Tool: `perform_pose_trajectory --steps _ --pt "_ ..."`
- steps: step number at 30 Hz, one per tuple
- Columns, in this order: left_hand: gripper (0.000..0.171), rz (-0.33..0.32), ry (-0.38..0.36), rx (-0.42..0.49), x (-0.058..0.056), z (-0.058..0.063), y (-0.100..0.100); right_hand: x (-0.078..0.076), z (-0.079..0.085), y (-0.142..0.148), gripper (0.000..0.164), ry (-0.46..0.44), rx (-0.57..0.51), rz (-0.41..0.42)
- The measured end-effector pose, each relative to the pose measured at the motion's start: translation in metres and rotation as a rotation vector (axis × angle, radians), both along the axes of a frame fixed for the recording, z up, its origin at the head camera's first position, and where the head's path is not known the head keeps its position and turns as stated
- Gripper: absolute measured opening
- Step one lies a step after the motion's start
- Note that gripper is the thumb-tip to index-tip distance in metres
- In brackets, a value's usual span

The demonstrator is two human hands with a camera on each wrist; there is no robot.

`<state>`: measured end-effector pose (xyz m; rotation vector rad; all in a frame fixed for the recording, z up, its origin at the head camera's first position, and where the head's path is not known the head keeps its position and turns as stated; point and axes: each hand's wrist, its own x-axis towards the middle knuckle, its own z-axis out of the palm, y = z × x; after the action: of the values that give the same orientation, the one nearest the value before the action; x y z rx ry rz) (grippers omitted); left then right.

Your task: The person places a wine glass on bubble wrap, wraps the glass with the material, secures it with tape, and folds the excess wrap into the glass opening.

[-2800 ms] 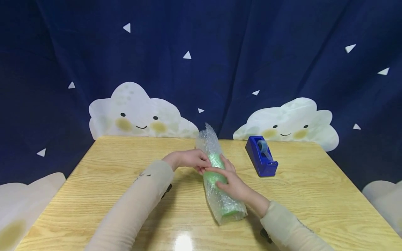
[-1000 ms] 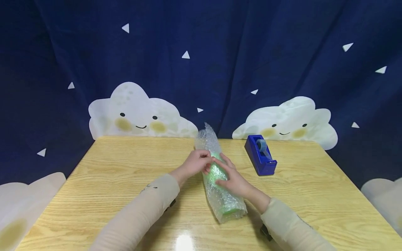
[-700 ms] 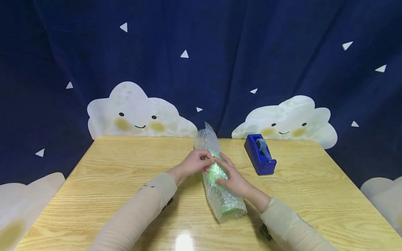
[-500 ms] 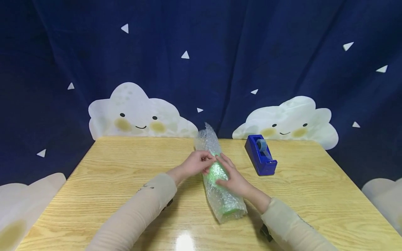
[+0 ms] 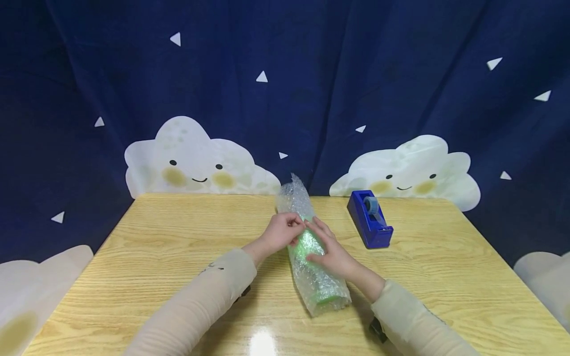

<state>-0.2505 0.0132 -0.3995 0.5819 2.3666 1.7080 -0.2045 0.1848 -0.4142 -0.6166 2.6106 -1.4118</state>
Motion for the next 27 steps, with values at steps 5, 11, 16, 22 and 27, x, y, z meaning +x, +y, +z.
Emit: perform_pose_trajectory --steps 5,11,16,22,27 --pt "0.016 -0.008 0.003 0.007 -0.0019 -0.002 -0.0001 0.0003 0.0003 -0.0002 0.075 0.0 0.003 -0.002" --pt "0.016 -0.089 -0.011 0.001 -0.0068 -0.0035 -0.0064 0.0002 0.0021 0.0006 0.071 -0.035 -0.012 0.007" --pt "0.01 -0.112 -0.008 0.012 -0.0084 -0.0053 -0.0092 -0.0003 0.003 0.0028 0.073 -0.05 -0.019 0.009" --pt "0.009 -0.058 0.042 -0.014 -0.007 -0.0066 -0.0052 -0.0011 0.0023 0.0044 0.081 -0.052 -0.064 -0.012" --pt "0.011 -0.011 0.113 -0.033 -0.0045 -0.0072 -0.0019 -0.0017 0.0003 0.0029 0.084 -0.04 -0.092 0.005"
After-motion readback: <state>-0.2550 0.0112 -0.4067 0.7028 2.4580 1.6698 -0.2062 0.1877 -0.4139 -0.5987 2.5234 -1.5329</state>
